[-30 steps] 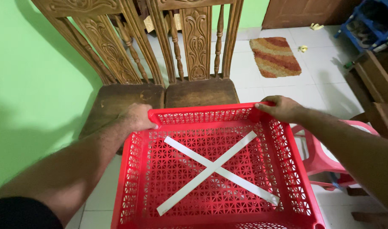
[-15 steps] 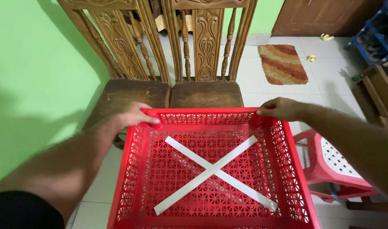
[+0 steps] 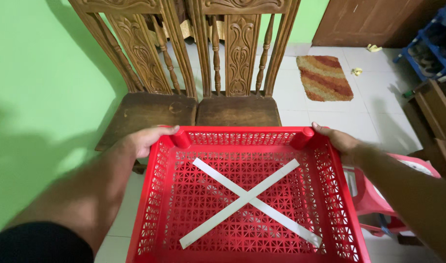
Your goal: The person assembles a stack of red plastic baskets by inserting white plastic corner connectors into the basket edges. They lift and stack the baskets, then secure each corner with the connectors to form a stable unit.
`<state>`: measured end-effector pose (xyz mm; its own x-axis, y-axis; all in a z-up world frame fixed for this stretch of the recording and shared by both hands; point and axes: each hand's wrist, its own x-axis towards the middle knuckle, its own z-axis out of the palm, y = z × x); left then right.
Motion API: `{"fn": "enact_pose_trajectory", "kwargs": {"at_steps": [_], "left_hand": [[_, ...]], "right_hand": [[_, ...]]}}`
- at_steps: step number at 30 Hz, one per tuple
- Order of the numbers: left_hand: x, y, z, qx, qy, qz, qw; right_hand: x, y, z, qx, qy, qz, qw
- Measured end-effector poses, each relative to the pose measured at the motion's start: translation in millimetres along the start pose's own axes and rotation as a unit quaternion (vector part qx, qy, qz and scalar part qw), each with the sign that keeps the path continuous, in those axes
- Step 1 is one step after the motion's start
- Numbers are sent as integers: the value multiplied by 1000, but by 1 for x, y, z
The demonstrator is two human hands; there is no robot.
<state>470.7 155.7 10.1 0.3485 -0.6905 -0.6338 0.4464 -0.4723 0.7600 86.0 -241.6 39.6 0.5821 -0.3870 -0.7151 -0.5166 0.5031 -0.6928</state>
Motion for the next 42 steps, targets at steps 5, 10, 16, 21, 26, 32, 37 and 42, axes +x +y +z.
{"fn": "enact_pose_trajectory", "kwargs": {"at_steps": [5, 10, 16, 21, 26, 32, 37, 42], "left_hand": [[-1, -8, 5, -43, 27, -20, 999], [1, -6, 6, -48, 26, 18, 998], [11, 5, -8, 56, 50, 5, 997], [35, 38, -3, 378, 114, 13, 919], [49, 67, 25, 488, 18, -26, 872], [32, 79, 16, 494, -37, -34, 868], [36, 85, 16, 608, -28, -60, 791], [39, 92, 22, 584, -72, -106, 801]], "right_hand": [[-5, 5, 4, 9, -7, -22, 1000], [7, 7, -3, 8, 29, -36, 999], [20, -6, -20, -174, 89, -42, 980], [34, -40, -19, -445, 73, -137, 882], [43, -55, -2, -581, 5, -95, 808], [42, -70, -13, -497, -90, -29, 862], [59, -73, -17, -519, -108, -10, 848], [65, -77, -10, -555, -107, 2, 825]]}}
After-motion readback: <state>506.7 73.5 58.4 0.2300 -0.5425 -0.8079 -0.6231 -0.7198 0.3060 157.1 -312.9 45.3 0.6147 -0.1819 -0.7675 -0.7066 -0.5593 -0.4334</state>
